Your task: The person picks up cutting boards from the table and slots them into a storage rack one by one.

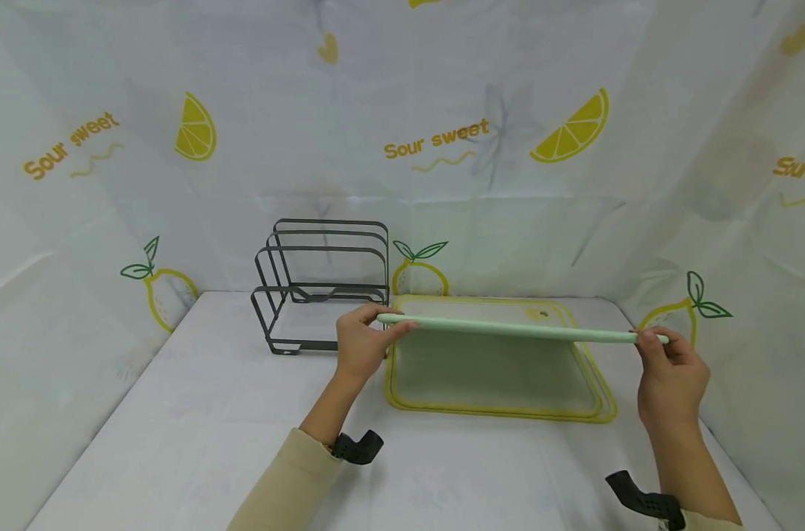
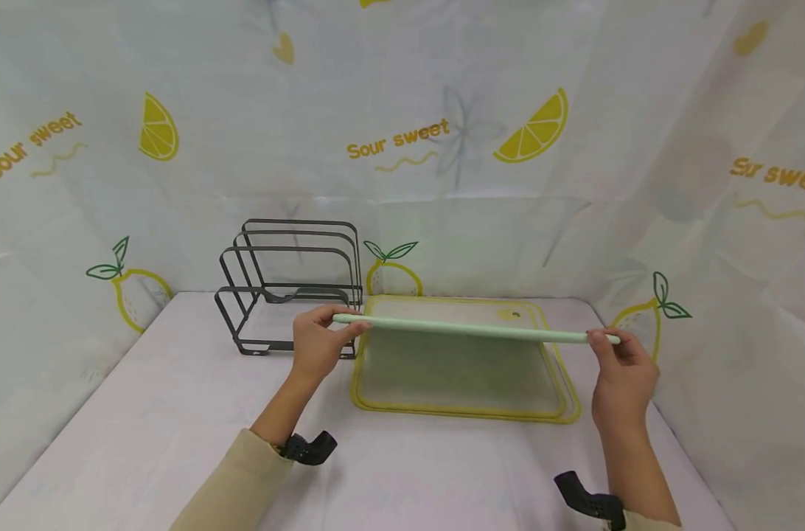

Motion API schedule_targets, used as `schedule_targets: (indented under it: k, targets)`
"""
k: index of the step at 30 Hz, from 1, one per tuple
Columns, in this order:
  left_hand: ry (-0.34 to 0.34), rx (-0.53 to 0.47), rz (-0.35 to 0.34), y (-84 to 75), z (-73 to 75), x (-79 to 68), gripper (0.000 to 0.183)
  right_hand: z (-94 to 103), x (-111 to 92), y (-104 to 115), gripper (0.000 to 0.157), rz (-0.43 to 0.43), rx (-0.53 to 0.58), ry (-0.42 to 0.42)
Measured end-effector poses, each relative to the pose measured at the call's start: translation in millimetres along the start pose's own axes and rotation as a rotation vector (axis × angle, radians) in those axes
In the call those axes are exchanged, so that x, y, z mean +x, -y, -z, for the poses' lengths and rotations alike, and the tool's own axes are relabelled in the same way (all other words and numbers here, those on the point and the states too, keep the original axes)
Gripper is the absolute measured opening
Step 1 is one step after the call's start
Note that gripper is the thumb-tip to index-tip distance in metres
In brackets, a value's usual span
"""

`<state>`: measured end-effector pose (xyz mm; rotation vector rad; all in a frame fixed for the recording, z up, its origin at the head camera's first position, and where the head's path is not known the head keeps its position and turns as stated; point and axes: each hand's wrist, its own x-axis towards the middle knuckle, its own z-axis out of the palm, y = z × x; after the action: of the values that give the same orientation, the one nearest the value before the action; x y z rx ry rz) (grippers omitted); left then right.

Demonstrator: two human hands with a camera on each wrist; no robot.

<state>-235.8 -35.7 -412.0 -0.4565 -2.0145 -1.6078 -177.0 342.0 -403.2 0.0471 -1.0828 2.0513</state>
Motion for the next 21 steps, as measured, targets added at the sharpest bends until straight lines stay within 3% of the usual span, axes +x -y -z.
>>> schedule_targets:
  k: [8, 12, 17, 21]
  targets:
    - [0.003, -0.006, 0.032, -5.6, 1.8, 5.9, 0.022, -5.0, 2, 3, 0.014, -0.008, -0.002, -0.038]
    - [0.007, -0.028, 0.075, -5.6, 2.8, 6.4, 0.021, 3.4, -1, -4, 0.003, 0.028, 0.148, 0.099]
    - [0.013, -0.058, 0.117, -5.1, 3.4, 5.5, 0.021, 19.5, -5, -18, 0.026, 0.037, 0.248, 0.324]
    - [-0.005, -0.063, 0.132, -6.5, 4.3, 4.9, 0.025, 20.3, -3, -30, 0.030, 0.055, 0.265, 0.292]
